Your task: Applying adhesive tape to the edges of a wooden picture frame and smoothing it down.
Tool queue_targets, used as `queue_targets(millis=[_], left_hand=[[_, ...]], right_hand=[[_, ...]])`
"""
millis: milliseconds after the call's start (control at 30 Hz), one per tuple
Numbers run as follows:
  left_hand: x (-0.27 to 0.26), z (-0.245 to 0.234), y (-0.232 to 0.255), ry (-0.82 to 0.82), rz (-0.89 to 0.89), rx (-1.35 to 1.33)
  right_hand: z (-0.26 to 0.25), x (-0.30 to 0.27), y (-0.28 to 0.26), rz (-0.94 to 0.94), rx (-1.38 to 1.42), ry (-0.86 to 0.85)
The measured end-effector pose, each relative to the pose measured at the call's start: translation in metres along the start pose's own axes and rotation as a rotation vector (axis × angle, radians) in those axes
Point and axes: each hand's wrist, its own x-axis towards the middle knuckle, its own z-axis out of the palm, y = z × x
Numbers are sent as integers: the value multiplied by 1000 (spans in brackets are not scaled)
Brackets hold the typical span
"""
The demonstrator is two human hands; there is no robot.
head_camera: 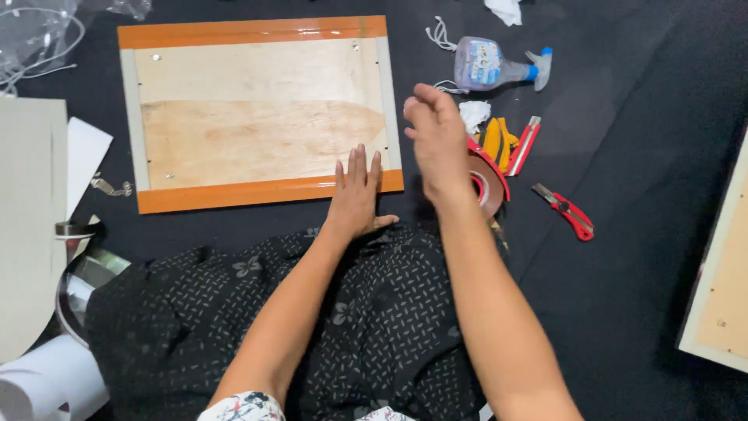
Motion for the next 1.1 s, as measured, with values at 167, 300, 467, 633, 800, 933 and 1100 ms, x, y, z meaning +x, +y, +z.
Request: queue_targets(millis=[167,300,467,633,800,933,1100], left_hand=[[-53,4,-60,-106,-128,222],[-70,-12,-88,-167,-219,78],[-120,-64,-175,-113,-586,-130],[-176,-80,-306,-310,-1062,-229],[-179,-77,-318,300,-873,-222],[-187,-97,-318,275,-941,-496],[-184,-44,-394,379,-881,-554]], right_hand=[[82,-39,87,-21,-476,-465],[79,-50,136,80,-1271,-922],[80,-46,146,93,-1357,-955],[76,-44,159,128,-1380,-964],[85,-53,129,76,-1412,-908],[86,-49,109,126,-1251,-564],[74,-24,119,283,-1291,-339]])
